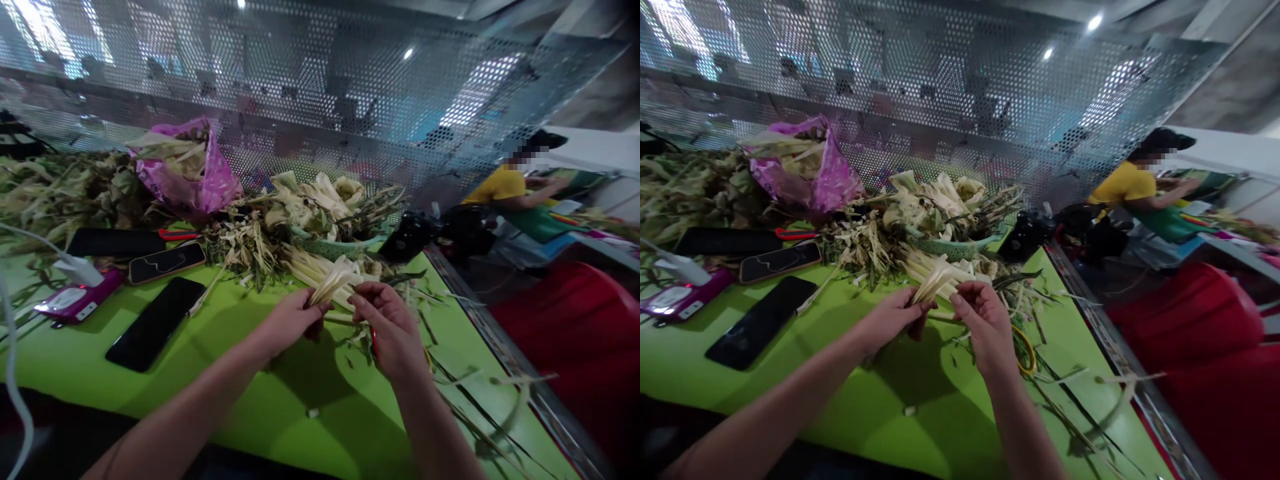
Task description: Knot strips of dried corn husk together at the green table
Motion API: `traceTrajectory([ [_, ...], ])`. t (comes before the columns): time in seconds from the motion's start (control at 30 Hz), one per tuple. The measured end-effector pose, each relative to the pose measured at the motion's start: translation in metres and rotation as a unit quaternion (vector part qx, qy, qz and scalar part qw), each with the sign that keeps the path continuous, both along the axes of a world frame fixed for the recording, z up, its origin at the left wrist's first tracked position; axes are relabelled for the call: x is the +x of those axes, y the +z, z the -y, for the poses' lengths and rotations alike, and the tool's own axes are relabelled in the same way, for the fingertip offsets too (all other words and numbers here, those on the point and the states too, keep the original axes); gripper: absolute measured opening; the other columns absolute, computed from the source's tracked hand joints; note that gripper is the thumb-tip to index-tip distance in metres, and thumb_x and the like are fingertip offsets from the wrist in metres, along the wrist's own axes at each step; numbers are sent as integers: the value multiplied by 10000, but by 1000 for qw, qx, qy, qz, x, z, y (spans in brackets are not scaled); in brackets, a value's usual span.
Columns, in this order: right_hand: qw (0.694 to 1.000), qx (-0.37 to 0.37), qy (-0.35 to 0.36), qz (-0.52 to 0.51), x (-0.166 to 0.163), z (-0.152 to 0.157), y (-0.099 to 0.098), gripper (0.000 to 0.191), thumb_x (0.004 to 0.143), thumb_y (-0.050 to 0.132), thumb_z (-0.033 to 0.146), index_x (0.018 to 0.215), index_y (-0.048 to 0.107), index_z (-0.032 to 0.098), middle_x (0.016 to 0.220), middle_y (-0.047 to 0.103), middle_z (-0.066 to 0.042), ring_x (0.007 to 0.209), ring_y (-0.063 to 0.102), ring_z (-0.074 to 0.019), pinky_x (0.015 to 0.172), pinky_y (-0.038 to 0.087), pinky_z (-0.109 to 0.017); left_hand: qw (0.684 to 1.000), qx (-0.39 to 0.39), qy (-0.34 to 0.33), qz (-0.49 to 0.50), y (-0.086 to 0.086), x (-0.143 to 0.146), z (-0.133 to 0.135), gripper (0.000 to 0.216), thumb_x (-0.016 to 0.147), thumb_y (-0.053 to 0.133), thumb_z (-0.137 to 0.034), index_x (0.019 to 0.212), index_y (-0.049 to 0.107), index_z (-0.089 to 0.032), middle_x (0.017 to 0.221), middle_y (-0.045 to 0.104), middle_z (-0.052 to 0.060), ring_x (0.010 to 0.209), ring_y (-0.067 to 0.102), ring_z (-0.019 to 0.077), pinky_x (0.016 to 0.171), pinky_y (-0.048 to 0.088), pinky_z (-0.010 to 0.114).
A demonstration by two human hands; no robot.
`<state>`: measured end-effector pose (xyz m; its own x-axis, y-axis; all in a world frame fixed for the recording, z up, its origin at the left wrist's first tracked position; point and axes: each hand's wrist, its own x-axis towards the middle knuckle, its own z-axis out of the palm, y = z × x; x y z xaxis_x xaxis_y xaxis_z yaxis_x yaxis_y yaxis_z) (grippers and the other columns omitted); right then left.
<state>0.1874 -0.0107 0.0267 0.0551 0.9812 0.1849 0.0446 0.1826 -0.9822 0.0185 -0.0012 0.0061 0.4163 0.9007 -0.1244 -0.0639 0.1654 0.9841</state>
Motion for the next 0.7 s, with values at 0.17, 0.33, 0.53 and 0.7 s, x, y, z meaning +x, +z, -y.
traceTrajectory([
  [0.17, 994, -8, -6, 110, -7, 5, -2, 195, 753, 691, 341, 787, 588, 180, 695, 557, 14, 622, 474, -117, 578, 398, -226, 997, -33, -31, 67, -2, 4, 7, 251, 791, 606, -371, 883, 505, -160, 532, 482, -53, 418, 453, 81, 453, 421, 216],
  [0.33, 990, -17, -11, 142, -10, 7, -2, 182, 758, 663, 334, 745, 589, 169, 654, 563, 6, 599, 476, -123, 550, 389, -230, 993, -44, -29, 102, -5, 3, 8, 339, 755, 663, -390, 956, 536, -148, 567, 452, -63, 447, 420, 62, 438, 394, 189],
  [0.53, 992, -14, 3, 124, -9, 6, -1, 163, 779, 626, 329, 755, 582, 174, 687, 567, -4, 631, 487, -133, 571, 406, -242, 992, -94, 9, 83, 3, 1, 11, 337, 825, 544, -495, 879, 511, -164, 608, 535, -21, 501, 482, 78, 438, 367, 177],
  [0.7, 989, -1, 13, 149, -11, 8, 1, 147, 802, 591, 316, 754, 568, 179, 673, 552, -2, 618, 489, -137, 565, 402, -246, 992, -102, 15, 77, 1, 1, 11, 325, 839, 518, -492, 819, 511, -168, 564, 525, -29, 469, 461, 77, 429, 346, 186],
])
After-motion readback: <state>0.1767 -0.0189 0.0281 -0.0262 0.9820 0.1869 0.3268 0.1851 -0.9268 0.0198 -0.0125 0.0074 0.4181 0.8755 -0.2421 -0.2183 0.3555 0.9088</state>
